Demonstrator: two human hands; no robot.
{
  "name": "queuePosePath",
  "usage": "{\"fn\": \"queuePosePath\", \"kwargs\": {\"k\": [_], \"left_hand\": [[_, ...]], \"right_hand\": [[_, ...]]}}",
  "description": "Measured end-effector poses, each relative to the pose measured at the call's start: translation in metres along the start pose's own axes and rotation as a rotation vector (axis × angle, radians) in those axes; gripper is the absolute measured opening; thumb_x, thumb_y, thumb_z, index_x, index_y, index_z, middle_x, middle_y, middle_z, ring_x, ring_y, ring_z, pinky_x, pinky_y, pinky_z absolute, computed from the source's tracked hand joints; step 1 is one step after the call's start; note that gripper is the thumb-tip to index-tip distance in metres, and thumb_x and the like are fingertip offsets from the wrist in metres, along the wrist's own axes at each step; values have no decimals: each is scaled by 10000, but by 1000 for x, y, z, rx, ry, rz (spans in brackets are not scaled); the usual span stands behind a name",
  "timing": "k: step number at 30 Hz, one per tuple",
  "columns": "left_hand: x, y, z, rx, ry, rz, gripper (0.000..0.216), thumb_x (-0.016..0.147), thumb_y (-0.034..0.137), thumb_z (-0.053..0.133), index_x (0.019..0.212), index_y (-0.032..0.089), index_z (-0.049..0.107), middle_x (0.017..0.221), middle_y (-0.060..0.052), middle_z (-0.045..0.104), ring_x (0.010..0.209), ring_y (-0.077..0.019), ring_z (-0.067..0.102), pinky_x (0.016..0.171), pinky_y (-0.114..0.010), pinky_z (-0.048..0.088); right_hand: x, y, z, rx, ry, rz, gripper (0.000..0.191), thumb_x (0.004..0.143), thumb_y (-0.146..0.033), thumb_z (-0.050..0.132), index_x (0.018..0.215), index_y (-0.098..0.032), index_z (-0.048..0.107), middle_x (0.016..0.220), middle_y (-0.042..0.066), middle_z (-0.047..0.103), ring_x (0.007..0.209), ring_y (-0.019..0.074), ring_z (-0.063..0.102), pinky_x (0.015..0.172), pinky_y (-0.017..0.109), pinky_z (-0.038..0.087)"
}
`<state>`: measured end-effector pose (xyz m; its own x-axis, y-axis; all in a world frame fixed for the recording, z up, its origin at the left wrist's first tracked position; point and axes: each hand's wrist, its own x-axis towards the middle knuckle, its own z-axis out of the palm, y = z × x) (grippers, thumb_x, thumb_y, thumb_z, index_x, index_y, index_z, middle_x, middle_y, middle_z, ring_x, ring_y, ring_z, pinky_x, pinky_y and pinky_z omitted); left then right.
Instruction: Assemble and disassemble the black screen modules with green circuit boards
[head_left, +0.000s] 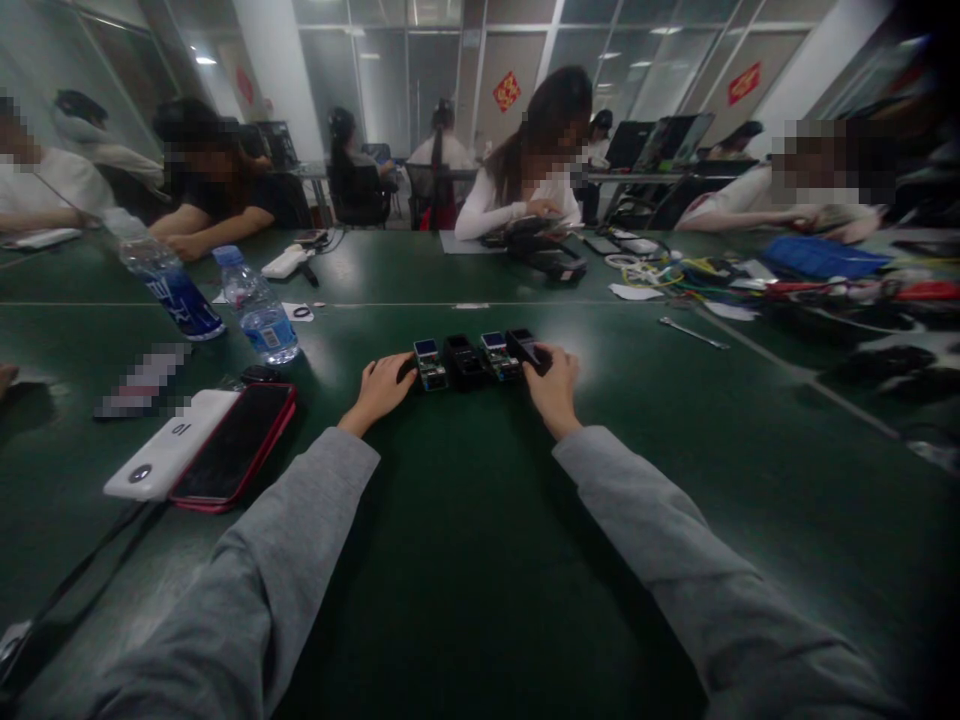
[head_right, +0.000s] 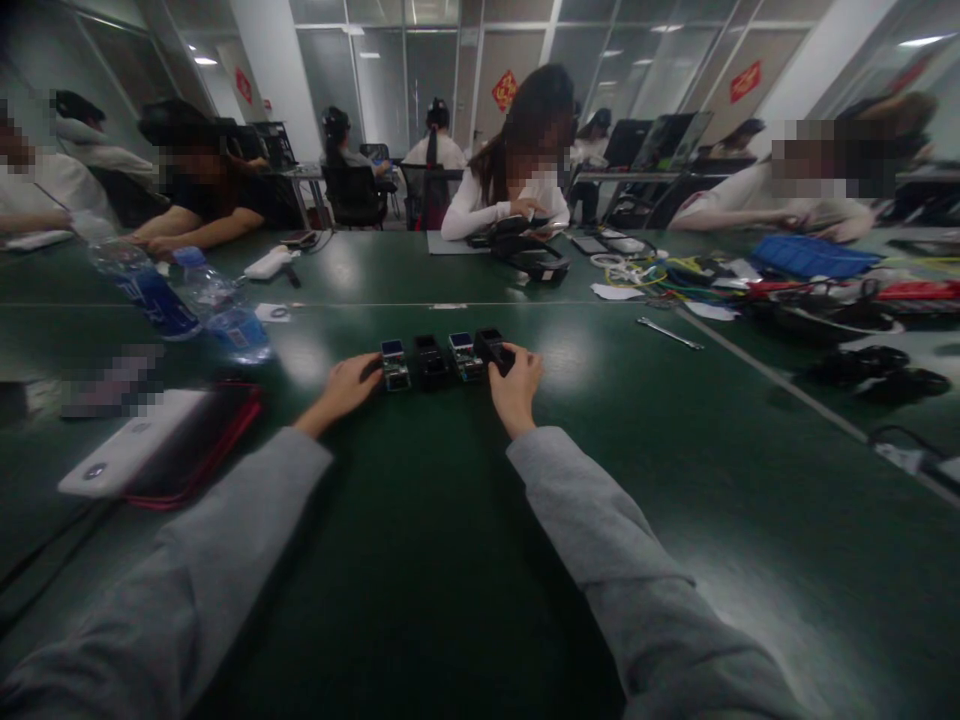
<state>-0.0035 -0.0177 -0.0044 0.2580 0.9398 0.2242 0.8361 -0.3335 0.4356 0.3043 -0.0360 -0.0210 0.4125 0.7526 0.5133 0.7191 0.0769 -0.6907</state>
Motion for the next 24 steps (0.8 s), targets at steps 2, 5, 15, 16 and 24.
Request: {"fn": "queuePosePath", "kwargs": {"k": [2, 5, 15, 16, 24], "left_hand": [[0, 0, 0, 1, 4, 0, 420, 944, 402, 406, 1334, 258, 466, 1387, -47, 535, 1302, -231, 451, 1113, -501, 284], [-1, 0, -1, 3, 2, 6, 427, 947, 409, 399, 1338, 250, 462, 1390, -48, 531, 1305, -227, 449, 1119, -494, 280], [-3, 2, -4, 0, -15, -4, 431, 947, 391, 408, 1352, 252, 451, 1411, -51, 511, 1307, -237, 445, 1115, -505, 285], [-2, 1, -3, -1, -14, 0, 429, 947, 392, 407, 1352, 256, 451, 1410, -50, 512, 1308, -237, 444, 1116, -506, 282], [-1, -1, 0, 2, -3, 1, 427, 941, 387, 420, 1347, 261, 459, 1408, -45, 515, 1309, -236, 440, 1118, -498, 277]], "right_hand": [[0, 0, 0, -19, -6, 0, 424, 748, -200, 641, 1168, -181, 590, 1103, 107, 487, 1062, 252, 444, 975, 434, 368], [-1, -2, 0, -40, -7, 15, 443, 742, -198, 650, 1180, -186, 584, 1112, 107, 475, 1066, 254, 438, 970, 437, 367], [-5, -10, -5, -72, -2, 82, 437, 751, -257, 647, 1184, -236, 592, 1150, 110, 447, 1093, 295, 427, 939, 514, 368], [-5, -9, -4, -61, 1, 75, 432, 752, -262, 642, 1180, -233, 593, 1145, 110, 449, 1086, 291, 429, 937, 508, 372], [-3, -7, -3, -9, -6, 74, 412, 764, -301, 641, 1165, -220, 595, 1119, 108, 467, 1075, 279, 437, 944, 502, 364]]}}
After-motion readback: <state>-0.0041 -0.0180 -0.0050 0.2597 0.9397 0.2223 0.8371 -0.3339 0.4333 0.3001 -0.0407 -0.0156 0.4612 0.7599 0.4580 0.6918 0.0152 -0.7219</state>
